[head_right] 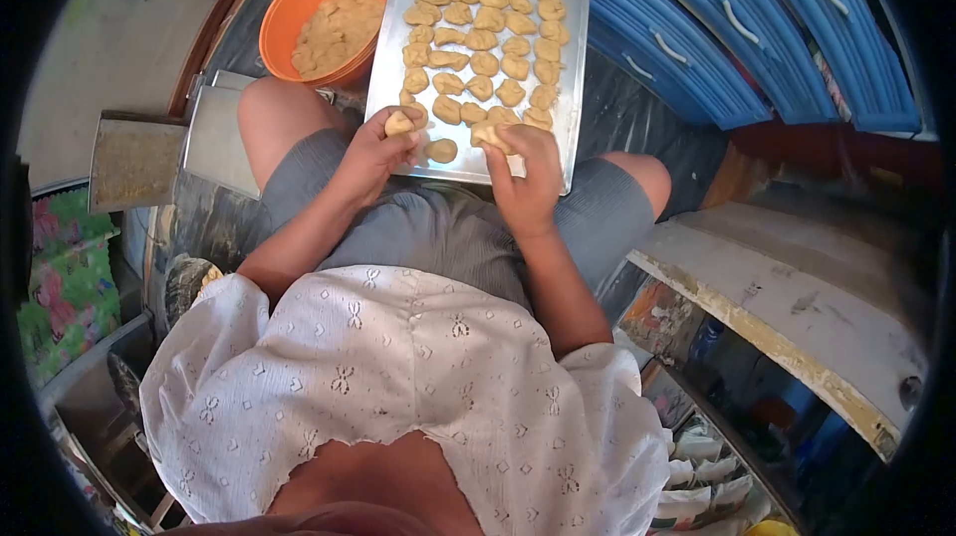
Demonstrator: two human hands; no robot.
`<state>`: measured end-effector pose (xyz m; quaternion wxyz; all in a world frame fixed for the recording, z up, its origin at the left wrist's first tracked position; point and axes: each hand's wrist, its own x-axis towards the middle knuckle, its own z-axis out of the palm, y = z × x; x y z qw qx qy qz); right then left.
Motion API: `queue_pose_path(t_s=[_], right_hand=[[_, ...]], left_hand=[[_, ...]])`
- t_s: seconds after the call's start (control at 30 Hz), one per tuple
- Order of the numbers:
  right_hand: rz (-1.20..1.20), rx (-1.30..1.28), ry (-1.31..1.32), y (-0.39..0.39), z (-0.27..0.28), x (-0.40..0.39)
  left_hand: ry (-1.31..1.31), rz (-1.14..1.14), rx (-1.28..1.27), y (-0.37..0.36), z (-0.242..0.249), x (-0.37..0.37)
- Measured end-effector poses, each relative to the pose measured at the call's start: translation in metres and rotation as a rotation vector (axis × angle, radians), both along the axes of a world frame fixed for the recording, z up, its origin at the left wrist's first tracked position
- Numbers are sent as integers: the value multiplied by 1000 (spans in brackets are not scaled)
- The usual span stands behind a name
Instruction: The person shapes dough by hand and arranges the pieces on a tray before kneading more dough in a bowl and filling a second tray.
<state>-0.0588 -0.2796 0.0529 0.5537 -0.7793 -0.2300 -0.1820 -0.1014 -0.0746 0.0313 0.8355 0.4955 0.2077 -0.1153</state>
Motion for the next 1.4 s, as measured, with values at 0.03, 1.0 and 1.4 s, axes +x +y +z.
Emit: queue_pose_path(t_s=[0.03, 1.0, 1.4], right_hand=[[76, -160, -50, -2, -19, 4], [177, -476, 198, -27, -56, 8], [184, -504, 134, 14, -12, 19]], left_hand=[[-36, 3, -26, 0, -3, 4], [-1002, -535, 1602, -36, -45, 22], [-587, -119, 1415, 102, -23, 99]])
